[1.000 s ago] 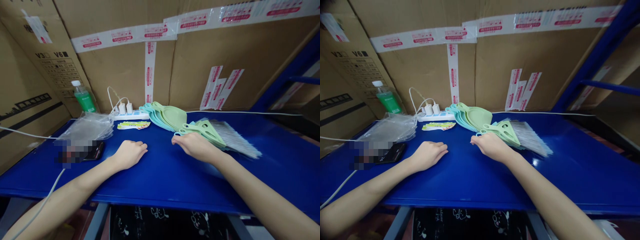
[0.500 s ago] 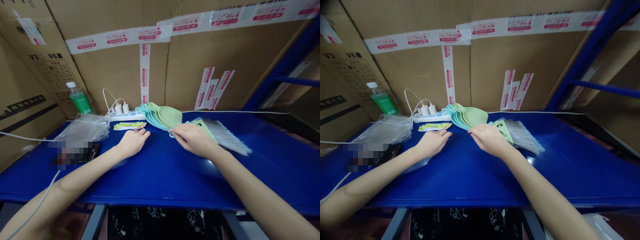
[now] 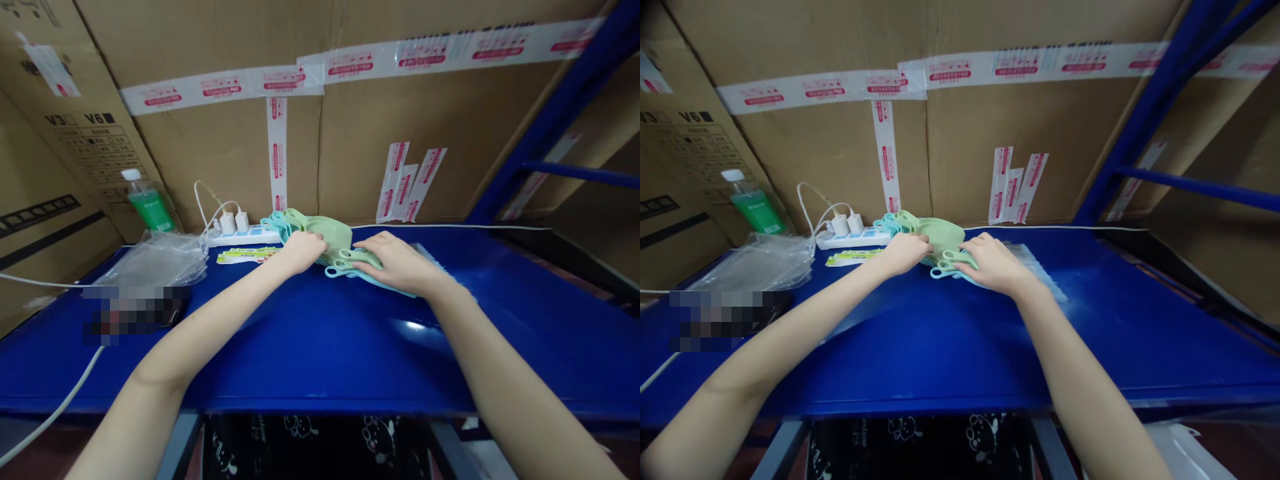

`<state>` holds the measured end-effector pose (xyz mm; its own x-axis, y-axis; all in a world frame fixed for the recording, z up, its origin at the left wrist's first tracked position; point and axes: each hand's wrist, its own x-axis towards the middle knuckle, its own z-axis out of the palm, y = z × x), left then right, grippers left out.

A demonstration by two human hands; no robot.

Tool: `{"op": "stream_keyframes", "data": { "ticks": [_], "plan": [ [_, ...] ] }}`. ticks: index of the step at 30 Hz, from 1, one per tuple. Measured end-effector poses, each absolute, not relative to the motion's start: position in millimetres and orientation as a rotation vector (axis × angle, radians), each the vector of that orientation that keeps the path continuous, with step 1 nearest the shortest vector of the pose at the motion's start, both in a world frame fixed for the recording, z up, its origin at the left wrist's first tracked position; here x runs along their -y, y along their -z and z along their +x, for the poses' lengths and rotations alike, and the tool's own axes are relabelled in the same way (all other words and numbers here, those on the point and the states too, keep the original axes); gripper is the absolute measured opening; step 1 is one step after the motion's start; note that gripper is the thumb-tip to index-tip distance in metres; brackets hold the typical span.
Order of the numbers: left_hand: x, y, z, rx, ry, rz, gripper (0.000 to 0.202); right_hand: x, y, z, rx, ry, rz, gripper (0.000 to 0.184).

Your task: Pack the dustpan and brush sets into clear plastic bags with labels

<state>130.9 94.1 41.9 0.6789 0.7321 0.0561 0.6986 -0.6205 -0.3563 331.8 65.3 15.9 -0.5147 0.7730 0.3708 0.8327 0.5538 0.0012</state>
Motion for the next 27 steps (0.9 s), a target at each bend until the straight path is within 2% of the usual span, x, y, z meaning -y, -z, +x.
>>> {"op": "stream_keyframes", "data": {
  "ticks": [6,12,27],
  "plan": [
    [-97,-47,131,1.037,-0.180,-2.560,0.030,-64,-20,333,2.524,0.185,-1.431,0.029],
    [-95,-52,132,0.975,-0.184,-2.540,0.030,-62,-24,329,2.530,0.181,-1.480,0.029],
    [-47,-54,91,0.918,-0.106,-2.421,0.029,-64,-19,325,2.394,0.577,-1.212,0.027]
  ]
}}
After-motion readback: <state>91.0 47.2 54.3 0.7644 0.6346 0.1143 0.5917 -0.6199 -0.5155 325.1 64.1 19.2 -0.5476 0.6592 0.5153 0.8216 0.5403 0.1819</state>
